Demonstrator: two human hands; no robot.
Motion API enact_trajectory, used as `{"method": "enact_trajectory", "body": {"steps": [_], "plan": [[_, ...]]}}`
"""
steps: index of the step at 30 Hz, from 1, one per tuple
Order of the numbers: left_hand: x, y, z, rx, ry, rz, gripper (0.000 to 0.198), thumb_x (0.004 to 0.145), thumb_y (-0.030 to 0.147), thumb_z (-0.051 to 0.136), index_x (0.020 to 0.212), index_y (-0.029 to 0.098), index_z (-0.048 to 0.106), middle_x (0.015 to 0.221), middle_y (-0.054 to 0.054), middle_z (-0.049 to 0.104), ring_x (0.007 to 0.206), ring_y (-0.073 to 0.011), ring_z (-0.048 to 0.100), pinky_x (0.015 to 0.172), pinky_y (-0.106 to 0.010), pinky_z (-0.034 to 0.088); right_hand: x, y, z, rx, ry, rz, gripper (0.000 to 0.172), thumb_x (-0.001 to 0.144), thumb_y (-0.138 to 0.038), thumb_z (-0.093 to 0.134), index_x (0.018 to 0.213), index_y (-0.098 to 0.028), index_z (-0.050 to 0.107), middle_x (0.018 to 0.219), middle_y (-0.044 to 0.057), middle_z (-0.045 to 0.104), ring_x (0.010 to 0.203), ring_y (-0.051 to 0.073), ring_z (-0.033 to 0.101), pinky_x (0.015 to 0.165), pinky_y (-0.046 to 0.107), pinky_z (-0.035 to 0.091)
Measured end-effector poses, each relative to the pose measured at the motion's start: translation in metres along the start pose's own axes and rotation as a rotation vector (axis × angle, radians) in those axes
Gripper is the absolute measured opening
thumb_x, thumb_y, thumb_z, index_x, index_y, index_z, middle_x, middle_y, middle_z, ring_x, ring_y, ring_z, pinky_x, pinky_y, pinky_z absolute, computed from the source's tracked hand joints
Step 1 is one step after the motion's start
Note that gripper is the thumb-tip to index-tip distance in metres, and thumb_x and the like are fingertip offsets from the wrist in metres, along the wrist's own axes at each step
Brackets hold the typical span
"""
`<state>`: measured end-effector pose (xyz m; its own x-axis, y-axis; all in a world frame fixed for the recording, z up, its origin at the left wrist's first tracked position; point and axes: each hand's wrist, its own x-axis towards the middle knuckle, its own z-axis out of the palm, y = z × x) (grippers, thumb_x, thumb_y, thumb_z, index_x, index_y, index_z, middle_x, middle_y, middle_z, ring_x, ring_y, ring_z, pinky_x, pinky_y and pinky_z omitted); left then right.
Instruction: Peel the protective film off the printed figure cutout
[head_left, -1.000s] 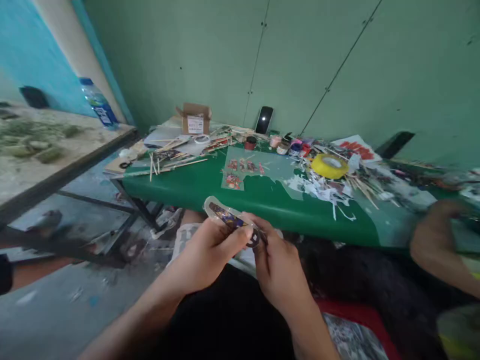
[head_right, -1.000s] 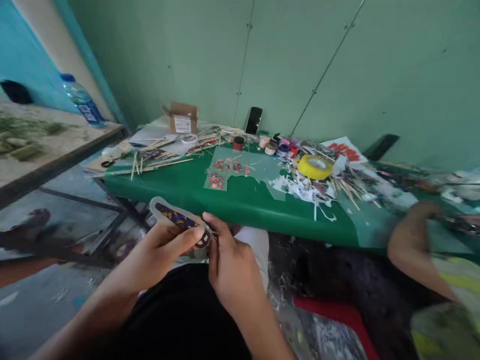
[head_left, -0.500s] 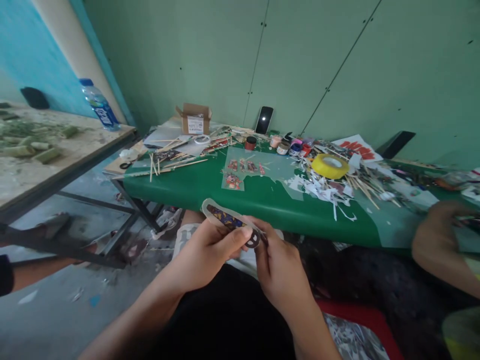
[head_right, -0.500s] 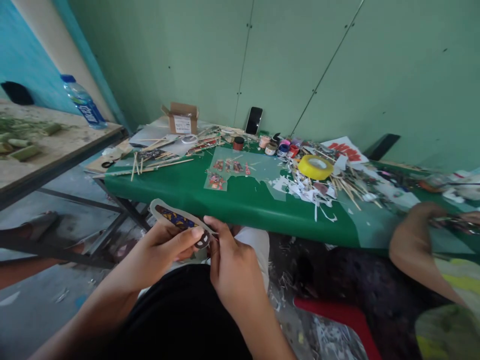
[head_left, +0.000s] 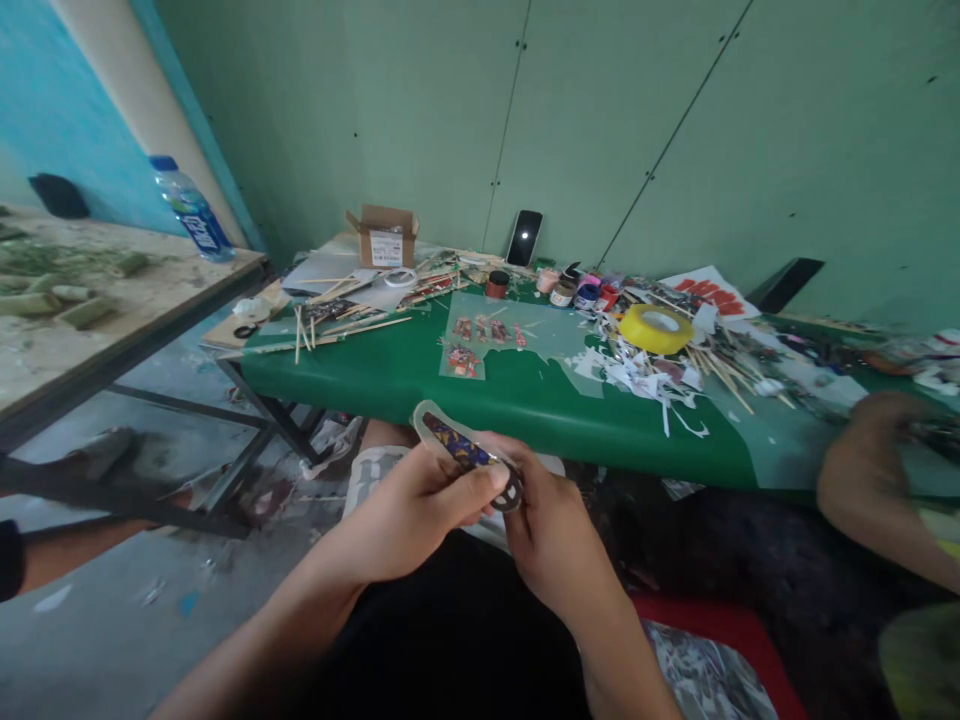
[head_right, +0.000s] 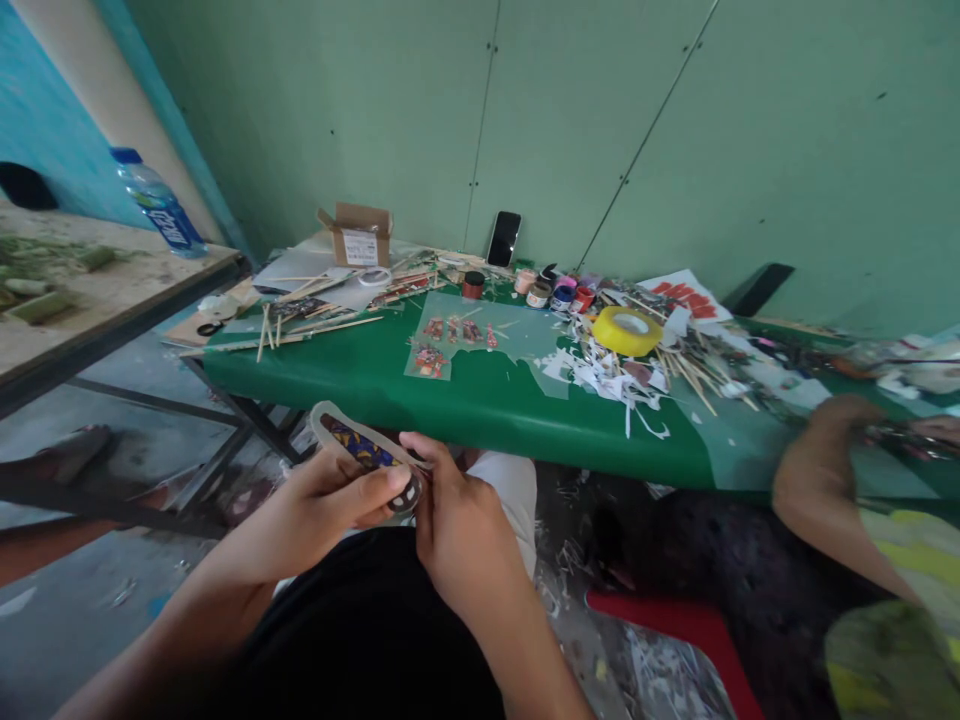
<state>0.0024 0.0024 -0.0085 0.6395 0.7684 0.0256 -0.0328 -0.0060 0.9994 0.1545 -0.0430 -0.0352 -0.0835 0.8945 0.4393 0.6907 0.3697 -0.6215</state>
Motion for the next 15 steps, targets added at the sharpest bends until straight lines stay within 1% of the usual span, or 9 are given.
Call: {"method": "enact_trajectory", "body": {"steps": [2, 4, 6, 8, 9, 11, 13, 15], "plan": [[-0.001, 0.002, 0.002, 0.027, -0.001, -0.007, 0.028, 0.093, 0.032, 0.050, 0.069, 0.018, 0.045, 0.061, 0.006, 0.034, 0.055, -0.0075, 0.029, 0.049, -0.022, 0.025, 0.000, 0.002, 0.000, 0.024, 0.009, -0.015, 0.041, 0.088, -0.013, 0.041, 0.125, -0.018, 0.058, 0.106, 0.009, 0.076, 0.086, 0.023, 0.075, 0.070, 0.033, 0.060], [-0.002, 0.004, 0.002, 0.042, 0.024, -0.018, 0.027, 0.092, 0.034, 0.051, 0.071, 0.018, 0.048, 0.061, 0.006, 0.036, 0.055, -0.0076, 0.030, 0.049, -0.022, 0.026, 0.000, 0.003, -0.001, 0.033, 0.056, -0.037, 0.037, 0.091, -0.014, 0.040, 0.123, -0.019, 0.058, 0.106, 0.008, 0.076, 0.085, 0.020, 0.075, 0.070, 0.029, 0.059], [-0.002, 0.004, 0.002, 0.046, 0.047, -0.026, 0.026, 0.092, 0.036, 0.053, 0.073, 0.017, 0.053, 0.061, 0.006, 0.040, 0.055, -0.0076, 0.032, 0.049, -0.022, 0.026, 0.000, 0.003, -0.002, 0.040, 0.094, -0.058, 0.031, 0.093, -0.016, 0.041, 0.117, -0.021, 0.060, 0.099, 0.005, 0.077, 0.078, 0.018, 0.074, 0.065, 0.025, 0.056], [-0.002, 0.004, 0.000, 0.055, 0.053, -0.029, 0.030, 0.091, 0.039, 0.054, 0.072, 0.016, 0.055, 0.060, 0.005, 0.041, 0.055, -0.0079, 0.033, 0.049, -0.022, 0.026, 0.000, 0.001, -0.003, 0.049, 0.110, -0.061, 0.025, 0.094, -0.017, 0.042, 0.108, -0.022, 0.062, 0.086, 0.001, 0.076, 0.068, 0.015, 0.072, 0.060, 0.022, 0.051], [-0.001, 0.003, 0.000, 0.069, 0.047, -0.033, 0.033, 0.091, 0.041, 0.054, 0.069, 0.016, 0.055, 0.058, 0.005, 0.040, 0.055, -0.0079, 0.032, 0.049, -0.022, 0.025, 0.000, 0.000, -0.004, 0.053, 0.120, -0.051, 0.022, 0.095, -0.018, 0.042, 0.101, -0.023, 0.062, 0.077, -0.001, 0.074, 0.063, 0.014, 0.069, 0.057, 0.021, 0.049], [0.000, 0.002, -0.001, 0.108, 0.068, -0.039, 0.040, 0.090, 0.044, 0.055, 0.061, 0.017, 0.048, 0.054, 0.006, 0.033, 0.052, -0.0073, 0.028, 0.047, -0.023, 0.021, -0.001, -0.003, -0.005, 0.055, 0.154, -0.024, 0.020, 0.096, -0.020, 0.043, 0.088, -0.023, 0.061, 0.064, -0.004, 0.066, 0.054, 0.012, 0.063, 0.052, 0.020, 0.043], [0.001, 0.001, 0.000, 0.136, 0.128, -0.013, 0.043, 0.089, 0.046, 0.057, 0.059, 0.018, 0.042, 0.053, 0.007, 0.031, 0.051, -0.0068, 0.026, 0.045, -0.023, 0.019, -0.003, -0.006, -0.006, 0.045, 0.186, -0.015, 0.022, 0.097, -0.022, 0.045, 0.079, -0.022, 0.057, 0.058, -0.006, 0.060, 0.048, 0.010, 0.057, 0.048, 0.019, 0.038], [0.003, 0.001, 0.002, 0.125, 0.206, 0.041, 0.041, 0.089, 0.045, 0.057, 0.061, 0.019, 0.042, 0.053, 0.007, 0.035, 0.049, -0.0065, 0.030, 0.044, -0.021, 0.021, -0.004, -0.007, -0.006, 0.041, 0.202, -0.023, 0.023, 0.097, -0.023, 0.045, 0.076, -0.022, 0.054, 0.057, -0.006, 0.058, 0.045, 0.009, 0.052, 0.046, 0.019, 0.035]]}}
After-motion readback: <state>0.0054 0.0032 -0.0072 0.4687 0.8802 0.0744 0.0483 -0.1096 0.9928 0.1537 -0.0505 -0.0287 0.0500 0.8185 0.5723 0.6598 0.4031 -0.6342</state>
